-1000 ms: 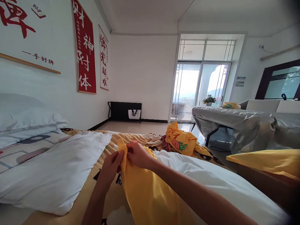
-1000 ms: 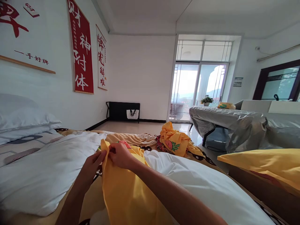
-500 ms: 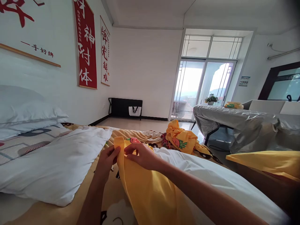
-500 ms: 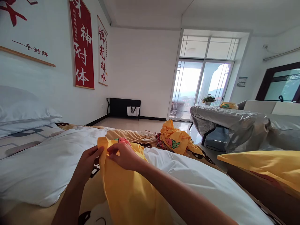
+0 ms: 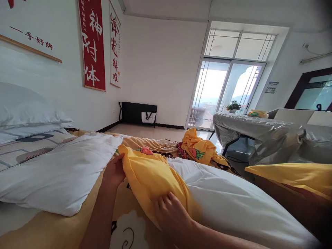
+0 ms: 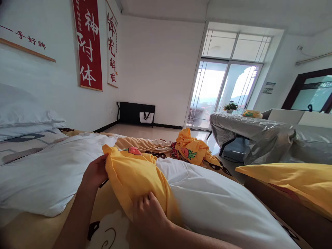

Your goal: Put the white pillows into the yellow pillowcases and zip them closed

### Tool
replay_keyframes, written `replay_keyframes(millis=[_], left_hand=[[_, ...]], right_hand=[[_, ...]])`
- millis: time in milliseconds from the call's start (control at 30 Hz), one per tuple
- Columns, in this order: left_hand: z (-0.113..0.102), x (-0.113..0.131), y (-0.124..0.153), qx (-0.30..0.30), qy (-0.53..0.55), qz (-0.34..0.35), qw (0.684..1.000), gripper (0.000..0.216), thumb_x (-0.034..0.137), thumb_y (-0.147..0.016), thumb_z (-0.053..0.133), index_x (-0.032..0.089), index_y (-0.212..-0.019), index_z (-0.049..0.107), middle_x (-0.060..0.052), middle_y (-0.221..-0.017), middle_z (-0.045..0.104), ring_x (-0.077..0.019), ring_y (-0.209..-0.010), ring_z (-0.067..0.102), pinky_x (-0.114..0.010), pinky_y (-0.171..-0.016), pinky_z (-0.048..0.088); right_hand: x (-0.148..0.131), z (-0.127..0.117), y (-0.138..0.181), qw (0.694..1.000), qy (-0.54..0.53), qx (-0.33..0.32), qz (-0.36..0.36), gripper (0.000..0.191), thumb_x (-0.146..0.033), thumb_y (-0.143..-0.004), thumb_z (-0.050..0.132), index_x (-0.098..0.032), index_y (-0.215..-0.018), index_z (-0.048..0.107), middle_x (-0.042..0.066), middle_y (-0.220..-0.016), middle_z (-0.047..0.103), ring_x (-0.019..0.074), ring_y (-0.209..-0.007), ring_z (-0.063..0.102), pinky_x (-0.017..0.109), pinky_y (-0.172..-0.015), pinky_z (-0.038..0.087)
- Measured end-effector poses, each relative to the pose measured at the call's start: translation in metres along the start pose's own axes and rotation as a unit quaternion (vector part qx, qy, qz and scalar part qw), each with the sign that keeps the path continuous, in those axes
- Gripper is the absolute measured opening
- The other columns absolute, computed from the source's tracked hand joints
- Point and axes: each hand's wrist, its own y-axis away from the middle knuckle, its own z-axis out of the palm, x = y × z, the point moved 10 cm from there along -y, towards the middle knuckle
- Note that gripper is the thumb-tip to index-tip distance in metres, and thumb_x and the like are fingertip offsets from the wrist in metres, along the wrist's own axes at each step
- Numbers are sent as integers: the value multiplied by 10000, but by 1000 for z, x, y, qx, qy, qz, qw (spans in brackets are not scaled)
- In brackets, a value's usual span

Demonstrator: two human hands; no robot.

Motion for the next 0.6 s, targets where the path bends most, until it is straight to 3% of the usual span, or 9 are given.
replay_keyframes(millis=[67, 200, 333, 467, 600], left_hand=[[-2, 1, -2, -5, 12, 5, 1000, 188, 125, -851, 445, 126, -879, 631, -43, -659, 663, -162, -565, 629, -274, -581, 543], [-11, 5, -13, -16, 26, 31, 999, 182, 129, -879, 455, 109, -880, 636, -69, -729, 686, -159, -616, 648, -252, -585, 541], [-27, 7, -27, 7, 26, 44, 999, 188, 136, -900, 447, 109, -857, 628, -72, -738, 684, -160, -622, 651, -242, -566, 536], [-36, 4, -37, 22, 31, 34, 999, 233, 126, -925, 391, 115, -847, 611, -59, -741, 678, -151, -661, 664, -240, -636, 555], [-46, 0, -42, 60, -11, 14, 998, 243, 133, -926, 360, 110, -902, 601, -58, -677, 655, -180, -646, 667, -282, -629, 565]], right_hand=[[11, -4, 4, 1000, 6, 2, 18, 94, -218, -800, 616, -162, -741, 568, 53, -677, 599, 201, -613, 562, 346, -568, 370], [51, -11, 17, 992, 27, -19, 121, 150, -314, -841, 596, -170, -805, 573, 62, -742, 608, 203, -670, 568, 325, -576, 357], [79, 4, 31, 982, 33, -75, 170, 105, -225, -874, 524, -152, -906, 592, 100, -861, 633, 222, -780, 584, 315, -610, 352], [80, 20, 38, 968, -131, -158, 142, 108, -158, -879, 488, -177, -875, 595, 62, -891, 660, 175, -773, 587, 276, -608, 311], [74, 7, 39, 908, -348, -189, 135, 232, -275, -888, 487, -180, -678, 510, 1, -731, 624, 102, -613, 480, 235, -574, 278]])
